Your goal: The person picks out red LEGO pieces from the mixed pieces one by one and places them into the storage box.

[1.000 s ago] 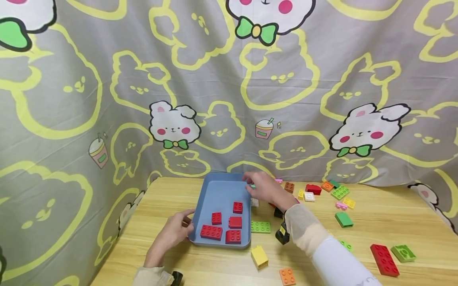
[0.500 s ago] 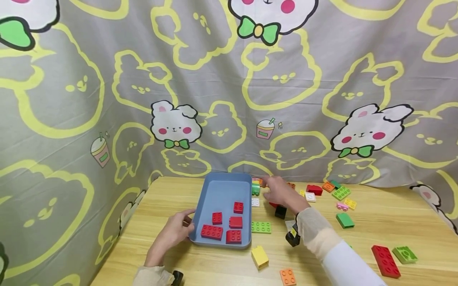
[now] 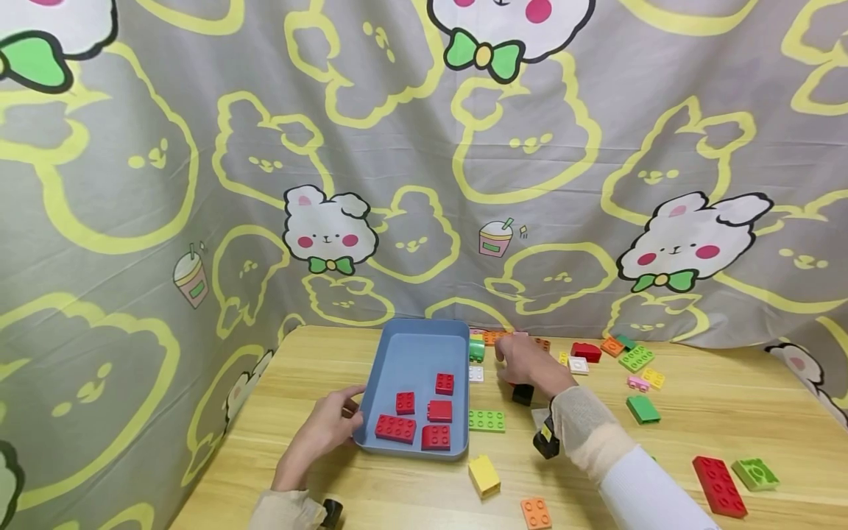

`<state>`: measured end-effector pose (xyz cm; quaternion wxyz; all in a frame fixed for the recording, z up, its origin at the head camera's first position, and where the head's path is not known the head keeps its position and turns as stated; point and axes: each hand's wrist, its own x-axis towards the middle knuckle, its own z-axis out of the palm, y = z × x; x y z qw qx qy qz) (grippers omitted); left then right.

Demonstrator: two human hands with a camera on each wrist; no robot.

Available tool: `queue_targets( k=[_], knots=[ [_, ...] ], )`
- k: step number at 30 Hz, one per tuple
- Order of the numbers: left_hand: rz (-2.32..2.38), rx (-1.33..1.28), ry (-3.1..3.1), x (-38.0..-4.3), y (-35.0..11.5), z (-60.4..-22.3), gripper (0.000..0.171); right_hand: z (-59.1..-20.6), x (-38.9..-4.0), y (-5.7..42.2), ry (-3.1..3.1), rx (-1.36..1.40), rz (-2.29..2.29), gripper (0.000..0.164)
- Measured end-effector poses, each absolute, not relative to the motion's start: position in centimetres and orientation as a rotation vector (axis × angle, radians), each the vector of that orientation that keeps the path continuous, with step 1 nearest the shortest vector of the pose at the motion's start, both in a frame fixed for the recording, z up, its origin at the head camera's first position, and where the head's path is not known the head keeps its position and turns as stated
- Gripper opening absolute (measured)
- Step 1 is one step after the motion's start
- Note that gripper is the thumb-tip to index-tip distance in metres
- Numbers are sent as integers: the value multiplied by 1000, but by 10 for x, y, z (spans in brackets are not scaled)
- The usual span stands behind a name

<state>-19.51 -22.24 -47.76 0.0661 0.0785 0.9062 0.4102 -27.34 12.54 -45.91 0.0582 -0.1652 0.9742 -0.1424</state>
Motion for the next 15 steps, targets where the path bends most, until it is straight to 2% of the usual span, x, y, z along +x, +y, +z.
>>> queue_targets(
  k=[5, 15],
  knots=[
    [1234, 259, 2735, -196, -221, -478, 51, -460, -270, 126, 2925, -436, -475, 11],
    [1224, 254, 2746, -196, -225, -478, 52, -458, -264, 122, 2974, -460, -464, 31]
  ],
)
